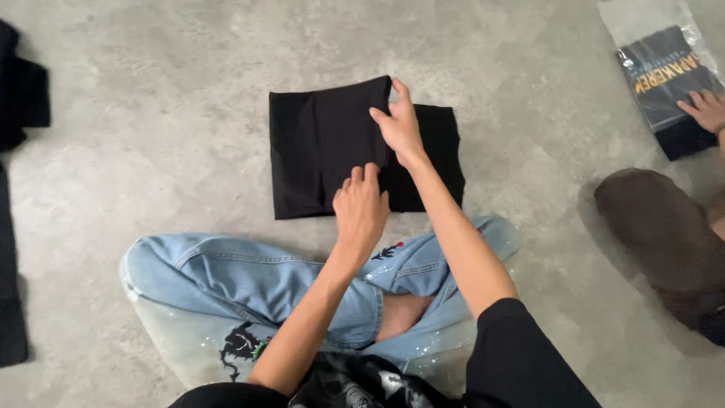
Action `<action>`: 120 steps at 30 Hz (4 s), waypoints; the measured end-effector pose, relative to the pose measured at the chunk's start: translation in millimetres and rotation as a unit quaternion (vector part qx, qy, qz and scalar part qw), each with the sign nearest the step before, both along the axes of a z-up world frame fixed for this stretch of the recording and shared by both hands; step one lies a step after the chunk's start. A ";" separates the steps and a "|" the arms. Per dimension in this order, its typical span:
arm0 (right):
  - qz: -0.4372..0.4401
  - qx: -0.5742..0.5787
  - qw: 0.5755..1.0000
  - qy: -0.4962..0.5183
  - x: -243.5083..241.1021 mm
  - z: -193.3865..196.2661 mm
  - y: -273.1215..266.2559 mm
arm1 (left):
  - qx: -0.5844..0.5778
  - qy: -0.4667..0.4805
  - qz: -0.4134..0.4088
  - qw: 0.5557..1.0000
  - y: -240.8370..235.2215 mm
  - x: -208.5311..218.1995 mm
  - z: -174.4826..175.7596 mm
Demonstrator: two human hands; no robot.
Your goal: The person sits on the floor and folds multiple black t-shirts by hand. They smooth the fabric, fold the sleeves and sides, and then fold the shirts into neat rectangles, placing them aside.
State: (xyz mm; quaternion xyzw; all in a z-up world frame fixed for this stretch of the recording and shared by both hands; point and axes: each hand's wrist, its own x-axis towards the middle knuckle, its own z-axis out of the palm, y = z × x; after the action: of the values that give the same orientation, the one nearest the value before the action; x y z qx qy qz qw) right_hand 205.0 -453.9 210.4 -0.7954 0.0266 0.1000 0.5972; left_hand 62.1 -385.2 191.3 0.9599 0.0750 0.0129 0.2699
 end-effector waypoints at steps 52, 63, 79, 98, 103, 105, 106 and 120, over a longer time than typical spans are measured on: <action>0.103 0.013 0.989 0.108 -29.1 -103.5 -128.6 | -0.143 -0.057 -0.086 0.984 -42.1 51.5 4.6; -0.121 0.179 0.943 0.251 -50.1 11.4 -119.3 | -0.054 -0.030 -0.088 0.994 -122.3 20.0 -84.5; -0.067 -0.276 0.957 0.063 64.2 -137.3 -128.7 | 0.025 -0.035 -0.097 0.994 -118.7 6.2 -113.1; -0.211 -0.116 0.971 -0.009 62.1 -148.4 -175.0 | -0.084 -0.184 -0.172 0.964 -159.3 29.2 -123.3; -0.208 -0.146 0.967 0.009 69.8 -169.8 -180.5 | -0.140 -0.048 -0.223 0.964 -155.3 32.5 -105.4; -0.210 -0.117 0.971 -0.010 65.7 -161.9 -174.0 | -0.138 -0.066 -0.237 0.959 -157.0 32.3 -122.2; -0.205 -0.117 0.972 -0.009 66.2 -166.7 -175.9 | -0.138 -0.065 -0.233 0.960 -154.6 31.5 -122.8; -0.125 -0.182 0.969 0.109 40.3 -128.4 -211.8 | 0.154 -0.081 -0.342 0.924 143.9 -14.8 -100.5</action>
State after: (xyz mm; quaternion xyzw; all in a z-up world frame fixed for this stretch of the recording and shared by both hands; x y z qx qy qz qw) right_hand 245.3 -665.6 81.9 -0.8654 0.2085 0.1038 0.4437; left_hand 47.3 -241.3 90.9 0.9527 -0.2824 0.0085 0.1124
